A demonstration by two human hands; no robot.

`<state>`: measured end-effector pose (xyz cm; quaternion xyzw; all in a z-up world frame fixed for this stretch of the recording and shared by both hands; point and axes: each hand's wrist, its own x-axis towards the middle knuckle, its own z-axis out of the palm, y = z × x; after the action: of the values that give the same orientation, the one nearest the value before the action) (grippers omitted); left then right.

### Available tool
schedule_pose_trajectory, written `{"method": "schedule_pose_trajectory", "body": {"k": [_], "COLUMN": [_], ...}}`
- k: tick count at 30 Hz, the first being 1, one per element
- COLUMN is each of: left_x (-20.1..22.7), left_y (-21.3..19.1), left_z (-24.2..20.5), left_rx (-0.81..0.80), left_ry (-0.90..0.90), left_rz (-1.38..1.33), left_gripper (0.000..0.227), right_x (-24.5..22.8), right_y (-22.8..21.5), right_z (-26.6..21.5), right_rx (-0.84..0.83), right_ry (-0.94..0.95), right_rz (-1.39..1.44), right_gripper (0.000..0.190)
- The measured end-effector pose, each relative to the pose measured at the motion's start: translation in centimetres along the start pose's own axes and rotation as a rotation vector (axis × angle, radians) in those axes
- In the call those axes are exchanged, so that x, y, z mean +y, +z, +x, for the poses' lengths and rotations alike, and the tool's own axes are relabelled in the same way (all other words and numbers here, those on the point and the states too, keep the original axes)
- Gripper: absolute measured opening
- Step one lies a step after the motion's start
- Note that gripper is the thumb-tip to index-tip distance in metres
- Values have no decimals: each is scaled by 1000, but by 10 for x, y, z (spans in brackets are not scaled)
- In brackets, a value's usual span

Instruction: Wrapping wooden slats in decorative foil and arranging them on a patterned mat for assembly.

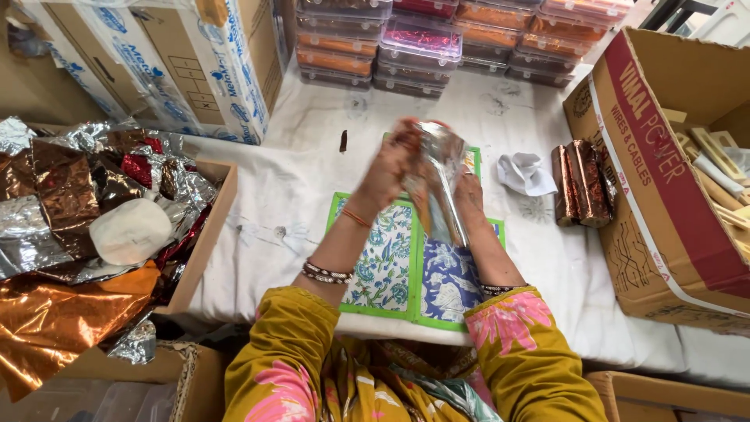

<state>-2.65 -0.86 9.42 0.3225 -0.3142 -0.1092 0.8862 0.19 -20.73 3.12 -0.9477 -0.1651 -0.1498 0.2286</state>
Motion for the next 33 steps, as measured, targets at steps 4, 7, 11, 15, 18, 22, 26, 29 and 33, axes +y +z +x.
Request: {"method": "schedule_pose_trajectory", "body": {"k": [4,7,11,15,18,22,26,29,33], "left_x": [-5,0,-68,-20,-14,-9,-9,-16,-10], "left_y": [-94,-114,-228,-133,-121,-106,-101,-109,-77], "left_z": [-10,-21,-22,-24,-29,-27,-26,-26,-24], "left_rx": [407,634,967,1111,1123,1201,1241,1207,1012], "left_ry": [148,154,267,230,344,255,155,68,44], "left_rz": [-110,10,451,773,1081,1182,1257,1367,1642], "left_gripper": [23,9,13,14,27,30,32,36,47], "right_x": [13,8,-6,-3,-3,3,11,17,35], "right_y": [6,4,-4,-1,1,-2,-7,-6,2], "right_z": [-1,-7,-13,-12,-11,-10,-14,-13,-11], "right_rx": [-15,-94,47,52,107,-78,165,299,283], "right_ry": [65,59,-120,-138,-163,47,-93,71,160], "right_rz": [56,-131,-111,-114,-132,-201,-178,-249,-233], "right_gripper": [57,38,29,33,38,22,9,44,47]}}
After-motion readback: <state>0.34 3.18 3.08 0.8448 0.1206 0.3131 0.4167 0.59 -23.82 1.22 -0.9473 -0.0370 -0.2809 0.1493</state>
